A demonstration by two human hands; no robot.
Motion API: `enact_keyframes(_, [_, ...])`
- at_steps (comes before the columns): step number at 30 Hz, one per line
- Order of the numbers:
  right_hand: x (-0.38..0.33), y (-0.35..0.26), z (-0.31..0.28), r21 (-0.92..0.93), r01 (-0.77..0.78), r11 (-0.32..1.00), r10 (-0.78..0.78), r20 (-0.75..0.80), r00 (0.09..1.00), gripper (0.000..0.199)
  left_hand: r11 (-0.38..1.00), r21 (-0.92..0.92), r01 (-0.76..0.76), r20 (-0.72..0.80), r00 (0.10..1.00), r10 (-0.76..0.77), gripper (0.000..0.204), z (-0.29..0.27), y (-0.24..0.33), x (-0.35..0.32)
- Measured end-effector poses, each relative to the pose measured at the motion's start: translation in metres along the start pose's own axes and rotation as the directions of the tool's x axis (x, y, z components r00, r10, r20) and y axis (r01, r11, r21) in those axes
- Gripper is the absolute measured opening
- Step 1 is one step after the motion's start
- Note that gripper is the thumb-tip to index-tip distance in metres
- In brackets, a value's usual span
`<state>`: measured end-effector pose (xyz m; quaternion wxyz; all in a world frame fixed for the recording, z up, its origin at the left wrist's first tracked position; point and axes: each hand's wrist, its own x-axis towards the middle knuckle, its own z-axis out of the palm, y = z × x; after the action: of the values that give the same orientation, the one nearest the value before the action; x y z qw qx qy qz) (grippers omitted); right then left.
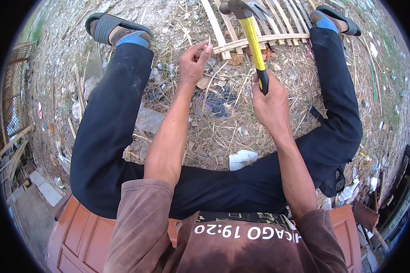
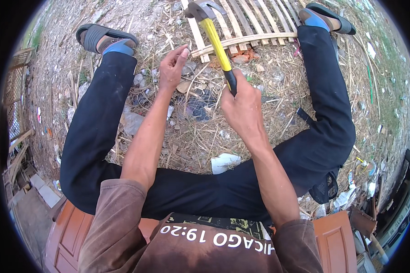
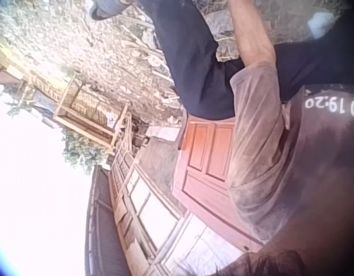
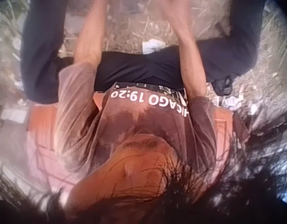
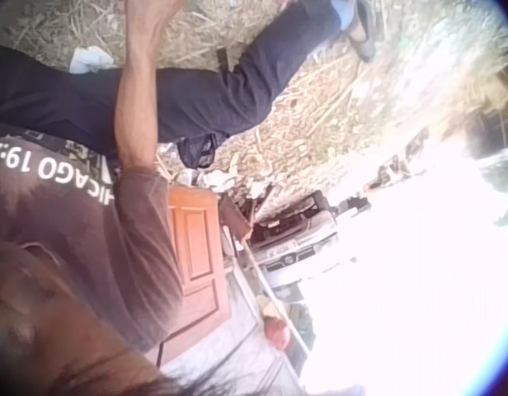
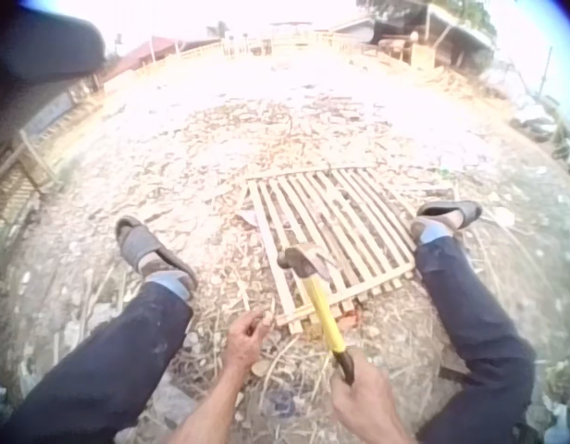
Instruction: The person assembles a small wooden grate by hand and with a hammer, positioning thin wooden slats across support pieces and hammering nails into the joints while sitting on the ground.
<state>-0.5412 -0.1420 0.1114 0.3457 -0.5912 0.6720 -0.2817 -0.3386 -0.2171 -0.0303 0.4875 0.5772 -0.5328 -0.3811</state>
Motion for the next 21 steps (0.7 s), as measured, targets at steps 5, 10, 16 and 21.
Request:
enact_keyframes(5, [0.000, 0.031, -0.014, 0.062, -0.050, 0.997, 0.049, 0.022, 0.999, 0.018, 0.989, 0.124, -0.087, 0.080, 0.994, 0.077, 0.037, 0.004, -0.003, 0.003])
enact_keyframes(10, [-0.014, 0.062, -0.017, 0.078, -0.250, 0.965, 0.248, 0.035, 0.968, 0.015, 0.953, 0.222, -0.207, 0.032, 0.978, 0.205, 0.032, 0.004, -0.009, 0.006])
enact_keyframes(16, [-0.018, 0.073, -0.014, 0.118, -0.348, 0.930, 0.342, 0.069, 0.937, 0.014, 0.929, 0.286, -0.236, 0.063, 0.972, 0.228, 0.024, 0.004, 0.005, 0.000])
enact_keyframes(21, [-0.019, 0.067, -0.004, 0.120, -0.319, 0.940, 0.312, 0.071, 0.947, 0.014, 0.914, 0.271, -0.302, 0.052, 0.953, 0.300, 0.024, 0.007, 0.003, -0.001])
